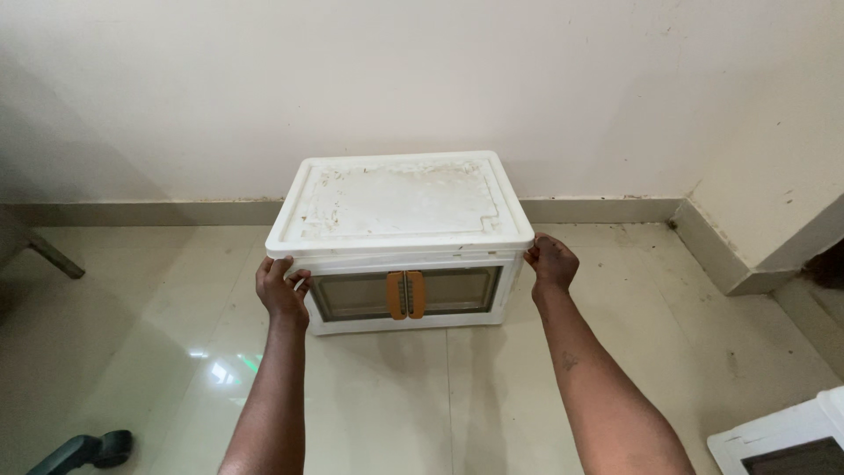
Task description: The person removes the top white plastic storage box from a stack, places it on the floor, and disassembles it by removing the lid, a white frame, and the front panel. The person then folds the side panels inward to collapse the box.
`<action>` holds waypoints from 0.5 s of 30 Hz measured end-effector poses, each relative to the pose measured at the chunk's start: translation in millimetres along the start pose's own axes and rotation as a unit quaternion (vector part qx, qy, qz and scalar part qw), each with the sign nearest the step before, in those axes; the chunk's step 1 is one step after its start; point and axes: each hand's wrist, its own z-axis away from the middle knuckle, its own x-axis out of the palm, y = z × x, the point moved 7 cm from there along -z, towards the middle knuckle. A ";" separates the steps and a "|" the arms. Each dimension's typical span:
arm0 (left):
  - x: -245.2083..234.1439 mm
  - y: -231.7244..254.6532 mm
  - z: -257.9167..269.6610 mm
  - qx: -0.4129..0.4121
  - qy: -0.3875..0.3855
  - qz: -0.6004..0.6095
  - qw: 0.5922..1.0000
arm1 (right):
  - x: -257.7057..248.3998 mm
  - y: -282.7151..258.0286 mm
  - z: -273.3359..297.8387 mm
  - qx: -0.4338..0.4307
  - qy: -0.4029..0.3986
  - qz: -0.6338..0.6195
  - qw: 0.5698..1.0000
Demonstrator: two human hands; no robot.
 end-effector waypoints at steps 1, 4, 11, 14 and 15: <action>4.8 1.0 -1.1 0.009 -0.010 0.009 1.000 | 2.5 -5.9 0.1 -0.022 -0.009 -0.011 1.000; 16.2 -0.8 -2.7 0.022 -0.022 0.038 0.999 | 7.1 -15.0 -2.6 -0.029 -0.020 -0.042 0.998; 19.5 -9.4 -1.8 -0.011 -0.016 0.065 0.998 | 4.2 -14.4 -5.5 0.010 -0.065 -0.083 0.994; 16.0 -6.6 -4.3 -0.018 -0.029 0.063 0.997 | 2.9 -11.9 -4.4 0.042 -0.066 -0.034 0.996; 15.4 -8.1 -5.1 -0.020 -0.037 0.064 0.997 | 2.2 -11.9 -4.3 0.043 -0.068 -0.030 0.996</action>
